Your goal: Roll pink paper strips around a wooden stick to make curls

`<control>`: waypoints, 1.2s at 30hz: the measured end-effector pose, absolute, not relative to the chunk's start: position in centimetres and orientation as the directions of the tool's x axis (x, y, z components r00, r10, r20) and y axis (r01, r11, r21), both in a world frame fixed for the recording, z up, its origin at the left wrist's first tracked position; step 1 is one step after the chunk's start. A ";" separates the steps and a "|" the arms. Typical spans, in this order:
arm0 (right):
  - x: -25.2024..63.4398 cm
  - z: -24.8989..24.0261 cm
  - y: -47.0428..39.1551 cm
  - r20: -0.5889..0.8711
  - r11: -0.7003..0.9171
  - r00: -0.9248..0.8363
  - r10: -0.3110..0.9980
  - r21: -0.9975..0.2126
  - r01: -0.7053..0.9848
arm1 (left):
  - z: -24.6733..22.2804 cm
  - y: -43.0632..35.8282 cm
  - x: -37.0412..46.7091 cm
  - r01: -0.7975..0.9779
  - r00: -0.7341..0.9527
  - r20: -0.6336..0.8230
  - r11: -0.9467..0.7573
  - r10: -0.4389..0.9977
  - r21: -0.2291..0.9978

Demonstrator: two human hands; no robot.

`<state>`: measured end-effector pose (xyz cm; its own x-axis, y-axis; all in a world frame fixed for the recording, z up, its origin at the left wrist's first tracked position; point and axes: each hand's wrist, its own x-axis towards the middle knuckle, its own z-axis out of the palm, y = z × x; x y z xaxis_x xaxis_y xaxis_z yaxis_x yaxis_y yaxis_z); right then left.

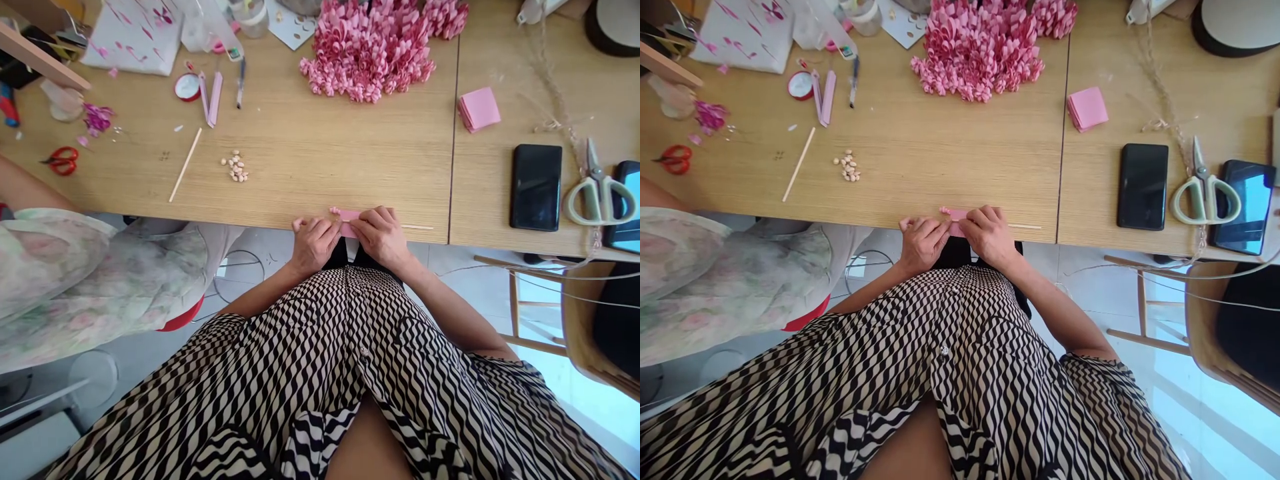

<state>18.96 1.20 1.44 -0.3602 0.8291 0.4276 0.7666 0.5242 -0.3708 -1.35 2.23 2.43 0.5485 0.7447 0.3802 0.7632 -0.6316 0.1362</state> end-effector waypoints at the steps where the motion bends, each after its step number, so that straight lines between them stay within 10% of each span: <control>1: 19.0 1.4 1.2 0.429 0.523 -0.357 0.830 -0.377 0.764 | 2.6 2.3 -1.4 0.759 0.558 0.376 -0.638 0.739 0.129; 36: 18.7 1.7 1.4 0.395 0.443 -0.283 0.874 -0.409 0.797 | 3.1 4.0 -1.8 0.703 0.641 0.210 -0.675 0.738 0.224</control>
